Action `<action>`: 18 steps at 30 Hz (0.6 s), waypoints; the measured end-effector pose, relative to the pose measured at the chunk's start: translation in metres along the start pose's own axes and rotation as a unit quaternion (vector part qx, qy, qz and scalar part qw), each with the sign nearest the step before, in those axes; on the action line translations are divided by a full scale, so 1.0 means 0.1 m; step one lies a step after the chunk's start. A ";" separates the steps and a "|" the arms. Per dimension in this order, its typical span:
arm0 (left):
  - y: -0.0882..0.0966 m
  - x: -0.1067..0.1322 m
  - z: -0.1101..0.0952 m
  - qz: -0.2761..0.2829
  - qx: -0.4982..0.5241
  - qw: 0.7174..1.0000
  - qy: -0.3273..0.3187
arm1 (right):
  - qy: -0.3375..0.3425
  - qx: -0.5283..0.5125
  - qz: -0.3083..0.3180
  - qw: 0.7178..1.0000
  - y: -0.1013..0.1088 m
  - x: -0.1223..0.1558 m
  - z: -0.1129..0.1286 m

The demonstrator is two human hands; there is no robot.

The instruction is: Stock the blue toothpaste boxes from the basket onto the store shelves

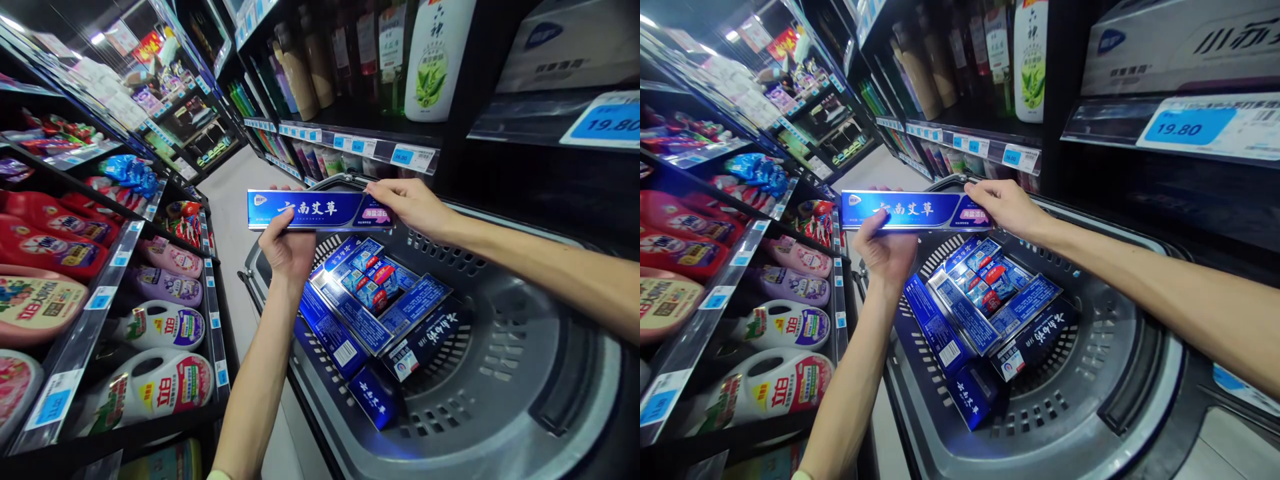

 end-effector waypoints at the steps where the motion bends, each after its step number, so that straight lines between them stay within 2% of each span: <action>1: 0.00 0.00 0.00 0.001 -0.006 1.000 -0.001 | 0.019 0.028 -0.003 0.999 0.02 -0.01 -0.02; 4: -0.02 0.01 0.01 0.006 -0.028 1.000 -0.008 | 0.079 0.135 0.003 0.988 0.06 -0.02 -0.03; 8: -0.05 0.04 0.04 0.008 -0.071 0.997 -0.001 | 0.193 0.286 0.062 0.937 0.01 0.05 0.04; 11: -0.09 0.08 0.06 0.019 -0.097 0.995 0.002 | 0.231 0.323 0.121 0.910 -0.08 0.11 0.09; 13: -0.13 0.12 0.06 0.033 -0.120 0.992 -0.017 | 0.239 0.352 0.131 0.895 -0.11 0.15 0.10; 16: -0.20 0.20 0.02 0.099 -0.208 0.969 -0.092 | 0.240 0.373 0.109 0.890 -0.12 0.19 0.12; 18: -0.27 0.25 -0.02 0.182 -0.279 0.927 -0.169 | 0.241 0.346 0.081 0.903 -0.09 0.21 0.15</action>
Point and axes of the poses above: each hand's wrist, its own x-axis away from the middle knuckle, its own y-axis out of the back of the hand, z = x × y, the point moved 1 cm from there along -x, towards the middle knuckle, and after that the axes turned 11 degrees about -x, right-handed, at the moved point
